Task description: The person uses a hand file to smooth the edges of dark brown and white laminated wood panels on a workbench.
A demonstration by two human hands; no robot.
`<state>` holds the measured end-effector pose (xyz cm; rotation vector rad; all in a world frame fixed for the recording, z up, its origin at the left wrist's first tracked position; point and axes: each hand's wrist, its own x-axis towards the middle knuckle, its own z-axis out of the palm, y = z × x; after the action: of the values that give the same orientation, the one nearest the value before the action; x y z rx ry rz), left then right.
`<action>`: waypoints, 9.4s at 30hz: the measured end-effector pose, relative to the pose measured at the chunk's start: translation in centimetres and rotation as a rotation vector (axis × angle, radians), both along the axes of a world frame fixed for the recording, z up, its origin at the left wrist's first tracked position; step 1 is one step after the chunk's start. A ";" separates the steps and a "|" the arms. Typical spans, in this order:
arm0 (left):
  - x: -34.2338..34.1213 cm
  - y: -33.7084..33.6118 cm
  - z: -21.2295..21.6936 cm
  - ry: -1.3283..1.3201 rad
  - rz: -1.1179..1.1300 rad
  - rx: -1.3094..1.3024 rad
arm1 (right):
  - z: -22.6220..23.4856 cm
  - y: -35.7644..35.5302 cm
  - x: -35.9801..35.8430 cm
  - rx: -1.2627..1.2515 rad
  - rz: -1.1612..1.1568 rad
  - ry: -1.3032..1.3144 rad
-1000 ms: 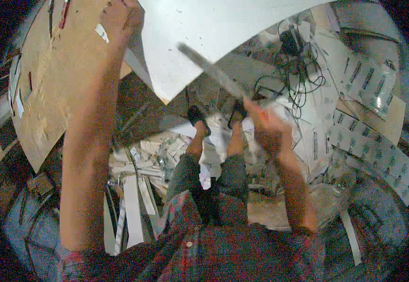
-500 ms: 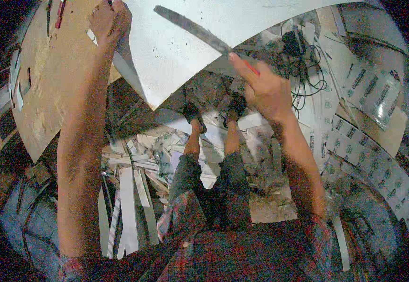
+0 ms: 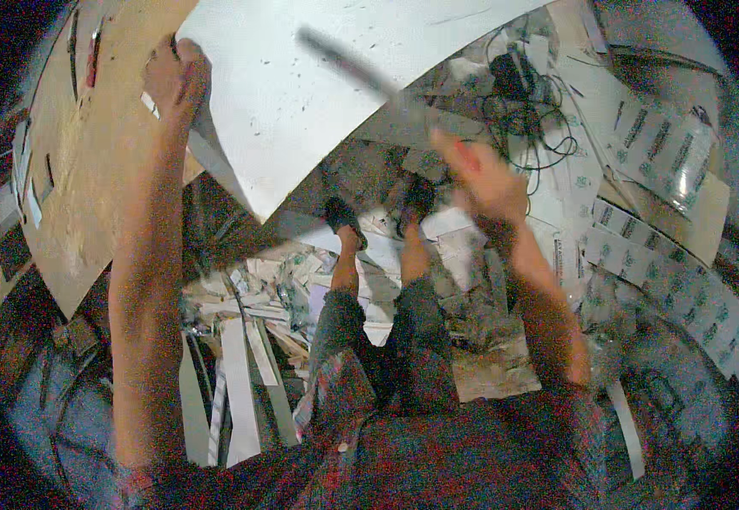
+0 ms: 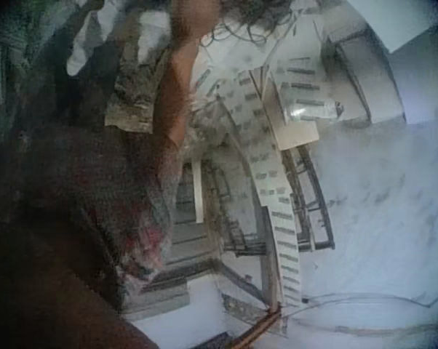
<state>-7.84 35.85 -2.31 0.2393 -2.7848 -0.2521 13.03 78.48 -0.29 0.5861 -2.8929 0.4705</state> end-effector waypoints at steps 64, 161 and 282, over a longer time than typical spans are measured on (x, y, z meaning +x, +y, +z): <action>7.0 6.1 3.7 -0.192 -0.461 -0.054 | 0.3 -5.0 -3.7 -0.148 -0.175 -0.020; -2.4 14.2 2.4 -0.140 -0.593 -0.019 | 1.2 -0.9 -2.1 -0.116 -0.209 -0.116; -13.3 25.9 4.2 -0.137 -0.454 0.138 | 1.3 22.2 -9.8 -0.075 -0.116 -0.036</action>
<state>-21.13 61.75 1.90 -0.3636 -2.9273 -0.5558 3.19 100.71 1.04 0.3997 -2.9083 0.5749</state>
